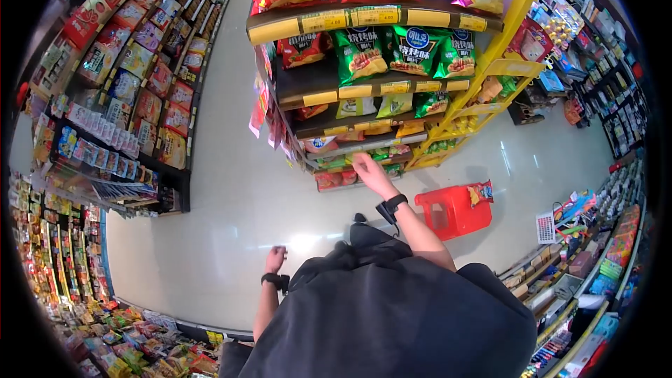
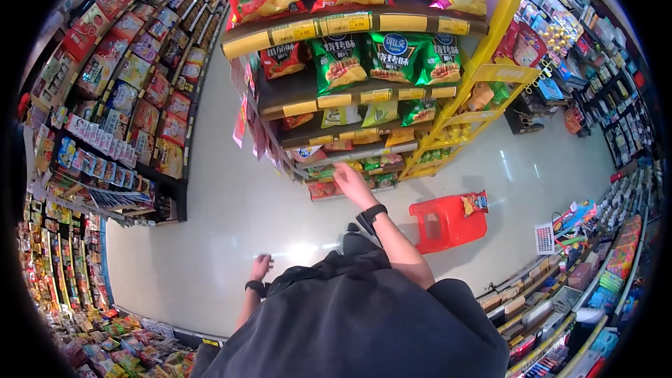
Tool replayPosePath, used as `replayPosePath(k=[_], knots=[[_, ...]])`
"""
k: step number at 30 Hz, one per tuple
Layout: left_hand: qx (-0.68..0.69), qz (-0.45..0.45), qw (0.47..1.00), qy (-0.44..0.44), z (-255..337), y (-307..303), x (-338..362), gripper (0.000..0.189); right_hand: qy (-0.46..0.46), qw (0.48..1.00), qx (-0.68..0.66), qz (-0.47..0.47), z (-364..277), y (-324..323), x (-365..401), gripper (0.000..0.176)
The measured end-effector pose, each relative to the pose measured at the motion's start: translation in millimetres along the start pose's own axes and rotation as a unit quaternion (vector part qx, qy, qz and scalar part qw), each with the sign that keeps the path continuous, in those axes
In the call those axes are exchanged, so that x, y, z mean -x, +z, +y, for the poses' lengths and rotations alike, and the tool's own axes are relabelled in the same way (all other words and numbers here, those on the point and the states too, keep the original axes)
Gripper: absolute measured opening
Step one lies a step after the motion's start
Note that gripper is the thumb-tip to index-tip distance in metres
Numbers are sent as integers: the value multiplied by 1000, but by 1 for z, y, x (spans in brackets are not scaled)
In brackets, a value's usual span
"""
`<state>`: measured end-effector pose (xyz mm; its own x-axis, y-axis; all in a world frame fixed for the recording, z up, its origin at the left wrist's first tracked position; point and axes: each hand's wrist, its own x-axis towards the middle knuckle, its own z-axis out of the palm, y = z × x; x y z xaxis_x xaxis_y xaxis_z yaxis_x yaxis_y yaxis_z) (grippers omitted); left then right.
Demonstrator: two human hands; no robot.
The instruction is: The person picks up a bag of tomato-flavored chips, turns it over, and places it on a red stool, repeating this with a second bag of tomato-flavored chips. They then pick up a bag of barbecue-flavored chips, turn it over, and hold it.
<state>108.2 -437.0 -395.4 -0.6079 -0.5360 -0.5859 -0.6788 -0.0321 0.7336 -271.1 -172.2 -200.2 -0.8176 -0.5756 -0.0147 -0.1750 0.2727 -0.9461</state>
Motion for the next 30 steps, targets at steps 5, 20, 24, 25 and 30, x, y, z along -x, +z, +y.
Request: replayPosePath(k=[5, 20, 24, 25, 30], knots=[[-127, 16, 964, 234, 233, 14, 1, 37, -166, 984, -66, 11, -115, -18, -74, 37], [3, 261, 827, 497, 567, 75, -49, 60, -278, 946, -35, 164, -172, -5, -216, 80], [47, 260, 829, 494, 581, 68, -95, 70, -254, 955, -66, 140, -168, -2, -247, 76], [37, 281, 825, 489, 590, 69, -81, 69, -259, 954, -84, 126, -176, -4, -251, 74], [42, 247, 851, 461, 600, 66, -92, 56, -194, 972, -32, 129, -172, -2, -270, 65]])
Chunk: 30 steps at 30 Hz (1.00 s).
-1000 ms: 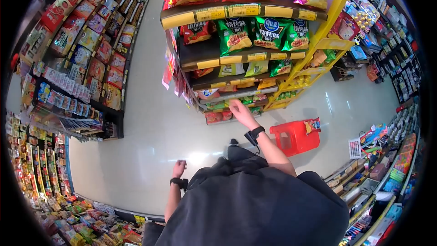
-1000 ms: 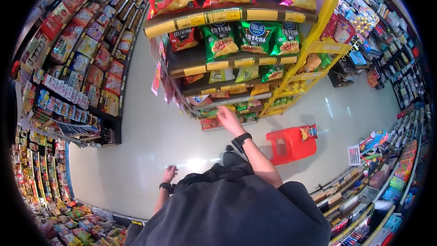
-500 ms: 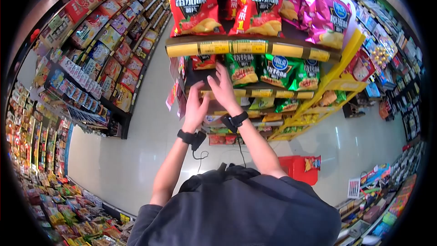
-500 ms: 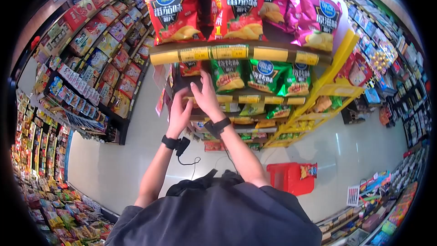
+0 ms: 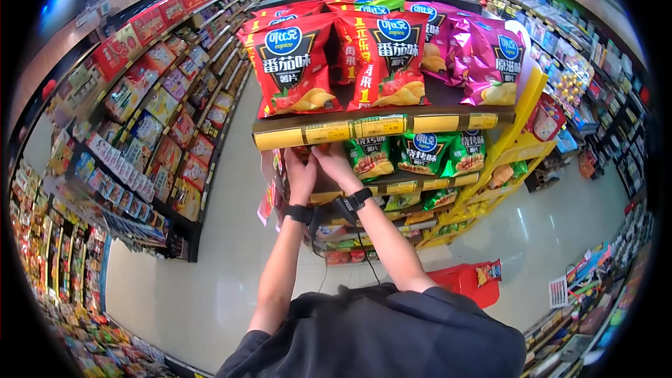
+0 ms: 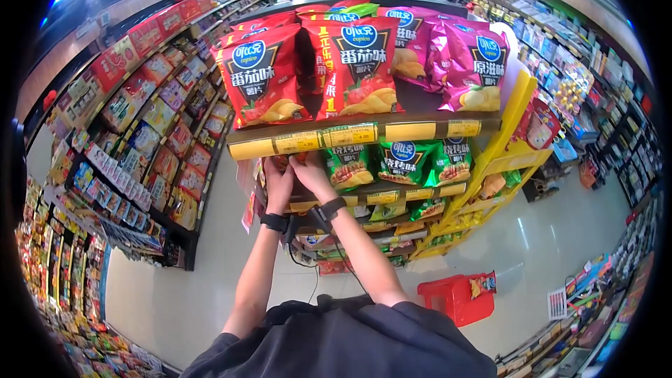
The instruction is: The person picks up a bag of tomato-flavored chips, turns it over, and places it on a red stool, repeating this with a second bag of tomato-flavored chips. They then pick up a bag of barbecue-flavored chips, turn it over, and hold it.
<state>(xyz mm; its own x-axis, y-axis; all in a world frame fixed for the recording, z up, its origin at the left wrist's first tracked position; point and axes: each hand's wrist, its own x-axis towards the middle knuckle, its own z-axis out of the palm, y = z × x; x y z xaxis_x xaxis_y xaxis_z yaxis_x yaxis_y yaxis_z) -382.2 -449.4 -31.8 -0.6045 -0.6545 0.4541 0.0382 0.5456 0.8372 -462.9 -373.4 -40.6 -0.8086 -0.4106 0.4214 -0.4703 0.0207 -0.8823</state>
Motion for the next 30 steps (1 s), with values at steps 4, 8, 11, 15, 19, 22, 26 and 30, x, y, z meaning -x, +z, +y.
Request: replayPosePath(k=[4, 8, 11, 15, 19, 22, 26, 30], knots=[[74, -25, 997, -20, -12, 8, -6, 49, 57, 987, -140, -50, 5, 9, -2, 61], [39, 11, 999, 26, -14, 7, -6, 42, 67, 993, -77, -65, 4, 8, -10, 50], [-7, 45, 998, 44, -1, 0, 4, 45, -21, 998, -60, -8, -11, 9, 0, 47], [-22, 48, 995, 81, 16, -15, 15, 50, -42, 997, -59, -11, -19, 1, 4, 50], [-21, 43, 996, 79, 23, -27, 18, 52, -23, 998, -50, -13, -43, -11, 17, 48], [-29, 37, 997, 65, 22, -30, 24, 53, -40, 999, -27, -9, -37, -13, 20, 48], [-30, 1, 998, 54, 33, -41, 26, 55, 2, 999, 1, -36, -40, -21, 27, 46], [-49, -16, 995, 85, 34, -48, 41, 60, -31, 999, 8, -30, -38, -19, 32, 52]])
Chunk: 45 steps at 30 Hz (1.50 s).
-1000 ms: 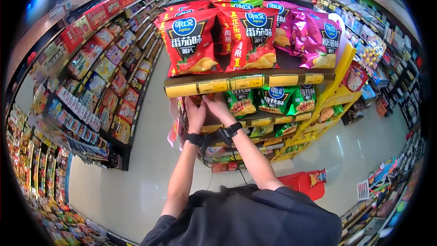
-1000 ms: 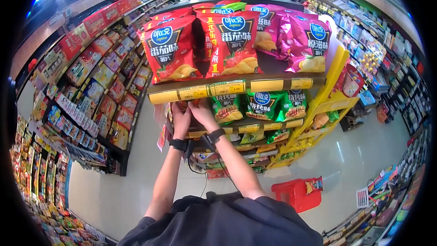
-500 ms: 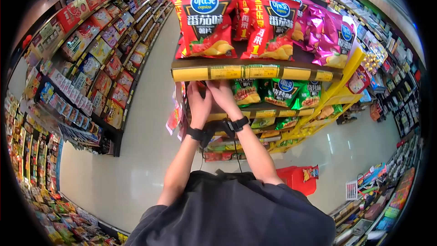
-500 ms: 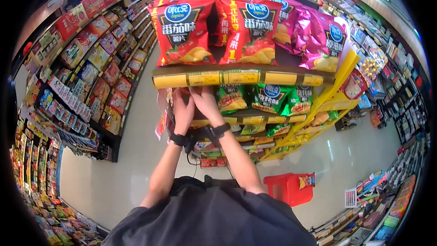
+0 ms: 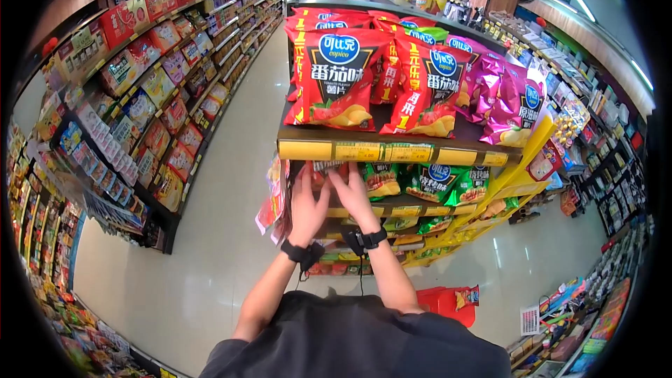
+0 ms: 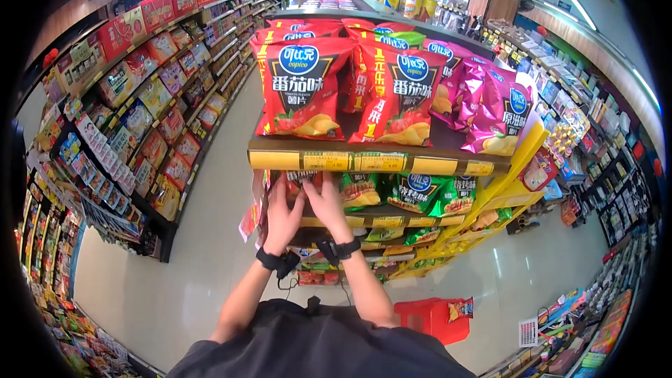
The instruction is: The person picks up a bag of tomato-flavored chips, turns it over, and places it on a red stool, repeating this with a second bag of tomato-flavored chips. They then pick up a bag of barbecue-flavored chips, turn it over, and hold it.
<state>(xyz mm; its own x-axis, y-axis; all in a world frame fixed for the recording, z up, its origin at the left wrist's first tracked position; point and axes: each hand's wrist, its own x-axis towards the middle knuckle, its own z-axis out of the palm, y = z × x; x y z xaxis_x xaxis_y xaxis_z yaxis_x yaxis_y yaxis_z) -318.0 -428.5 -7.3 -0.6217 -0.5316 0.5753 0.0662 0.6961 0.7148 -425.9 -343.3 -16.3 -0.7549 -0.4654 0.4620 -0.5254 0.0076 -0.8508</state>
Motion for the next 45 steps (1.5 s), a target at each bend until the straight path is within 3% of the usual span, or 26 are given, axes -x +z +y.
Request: replayPosePath(k=[4, 7, 8, 12, 14, 18, 23, 27, 28, 30, 32, 34, 35, 36, 40, 45], knots=[[2, -37, 999, -6, 13, -19, 17, 66, 59, 996, -73, 3, -35, -5, 13, 59], [43, -89, 992, -79, 23, -33, 24, 65, -5, 998, -43, 49, -11, 3, 19, 57], [33, -78, 995, -53, 22, -34, 25, 65, -31, 997, -32, 65, 0, 5, 20, 56], [-19, -45, 998, 37, 13, -31, 38, 67, 75, 979, -186, 21, -47, -6, 34, 48], [-22, -50, 997, 53, 20, -38, 39, 68, 71, 974, -211, 40, -32, -3, 42, 46], [11, -90, 996, 3, 28, -51, 45, 70, 75, 955, -282, 48, -38, -4, 65, 46], [33, -78, 996, 35, 15, -67, 55, 71, 101, 963, -249, 34, -60, -10, 92, 44], [245, -162, 947, -134, 23, -93, 59, 68, 120, 980, -156, 41, -81, -20, 111, 34], [275, -170, 937, -134, 20, -98, 60, 68, -22, 997, 14, 75, -87, -25, 110, 29], [334, -191, 912, -141, 12, -106, 66, 67, -86, 983, 106, 123, -138, -36, 111, 27], [397, -247, 867, -171, 1, -112, 69, 69, -128, 982, 42, 130, -175, -49, 114, 29], [416, -256, 858, -157, -9, -112, 78, 65, -268, 956, -69, 94, -216, -60, 124, 32], [391, -259, 876, -110, -21, -107, 83, 65, -314, 941, -102, 75, -233, -63, 127, 31], [370, -270, 885, -86, -24, -110, 85, 65, -340, 932, -108, 62, -248, -65, 129, 31], [426, -326, 820, -198, -3, -136, 87, 67, -381, 921, -77, 6, -294, -66, 127, 29], [381, -317, 853, -166, -13, -143, 96, 68, -382, 922, -54, -20, -315, -60, 135, 26]])
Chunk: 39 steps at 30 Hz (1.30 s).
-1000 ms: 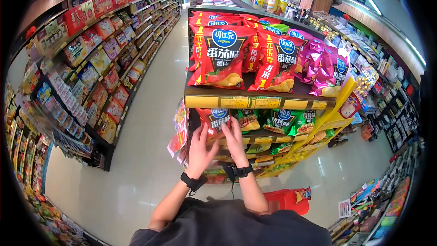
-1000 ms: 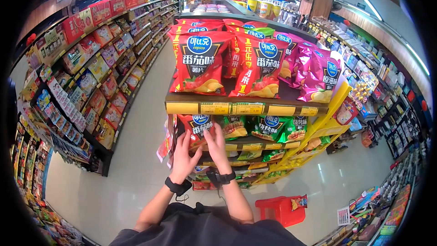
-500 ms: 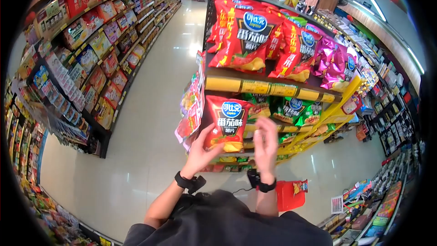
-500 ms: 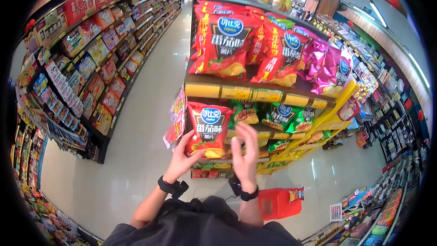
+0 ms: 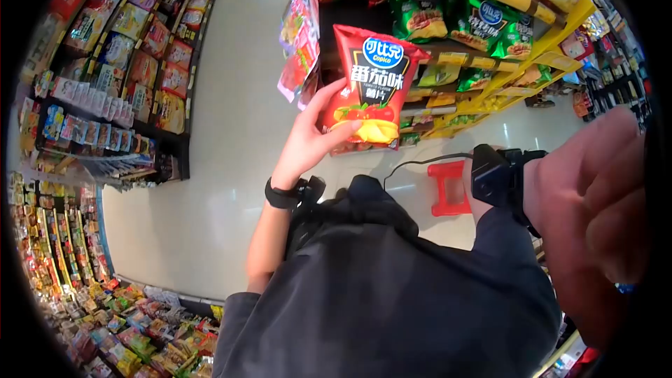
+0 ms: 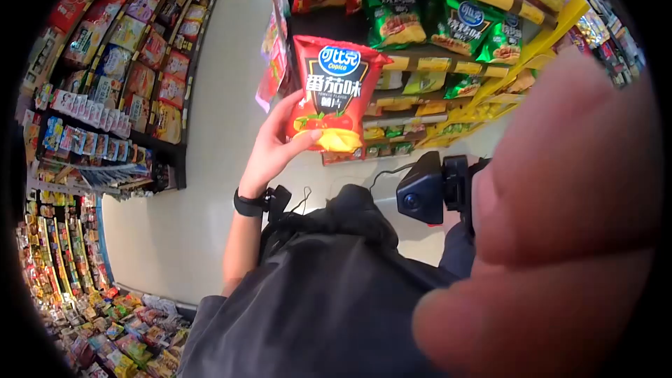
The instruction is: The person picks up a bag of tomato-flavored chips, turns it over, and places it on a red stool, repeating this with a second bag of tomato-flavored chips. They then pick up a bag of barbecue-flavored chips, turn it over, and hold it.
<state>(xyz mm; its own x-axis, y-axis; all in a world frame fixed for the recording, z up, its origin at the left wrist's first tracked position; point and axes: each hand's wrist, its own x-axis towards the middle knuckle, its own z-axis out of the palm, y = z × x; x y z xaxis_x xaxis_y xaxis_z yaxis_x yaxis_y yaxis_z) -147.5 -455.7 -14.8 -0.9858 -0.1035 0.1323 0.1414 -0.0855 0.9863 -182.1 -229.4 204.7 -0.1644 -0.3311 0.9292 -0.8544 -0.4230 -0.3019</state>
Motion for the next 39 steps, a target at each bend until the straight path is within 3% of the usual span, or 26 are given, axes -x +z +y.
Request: replayPosePath(k=[10, 12, 15, 17, 18, 21, 25, 27, 31, 35, 39], knots=[[-48, 39, 998, 0, -12, -5, 3, 66, -3, 998, 56, -14, -10, -26, -10, 21], [-93, 62, 992, 51, -25, -9, 2, 64, -28, 997, 70, 9, -2, -32, -13, 20], [-21, 49, 998, -45, -3, -1, -1, 69, -25, 996, 83, 34, 7, -56, -38, 19], [-91, 51, 994, -34, 6, 3, -2, 69, -31, 995, 82, 56, 12, -58, -52, 18], [-50, 42, 997, -49, 12, 5, 0, 71, -29, 995, 72, 69, 10, -66, -58, 18], [-55, 33, 996, 64, -14, 3, 1, 66, -70, 994, 67, 60, 2, -83, -46, 16], [66, 26, 997, -44, 7, 13, -7, 63, -44, 994, 74, 64, 14, -81, -43, 15], [-23, 21, 999, -8, -17, 7, -5, 64, -39, 995, 61, 66, 21, -76, -33, 14], [-48, 24, 998, -10, -5, 11, -6, 64, -26, 998, 29, 45, 30, -60, -19, 12], [14, 26, 999, -30, -3, 16, -7, 63, -25, 999, 20, 33, 25, -49, -12, 11], [-6, 30, 999, -16, -6, 16, -6, 63, -15, 999, 23, 33, 10, -38, -14, 10]])
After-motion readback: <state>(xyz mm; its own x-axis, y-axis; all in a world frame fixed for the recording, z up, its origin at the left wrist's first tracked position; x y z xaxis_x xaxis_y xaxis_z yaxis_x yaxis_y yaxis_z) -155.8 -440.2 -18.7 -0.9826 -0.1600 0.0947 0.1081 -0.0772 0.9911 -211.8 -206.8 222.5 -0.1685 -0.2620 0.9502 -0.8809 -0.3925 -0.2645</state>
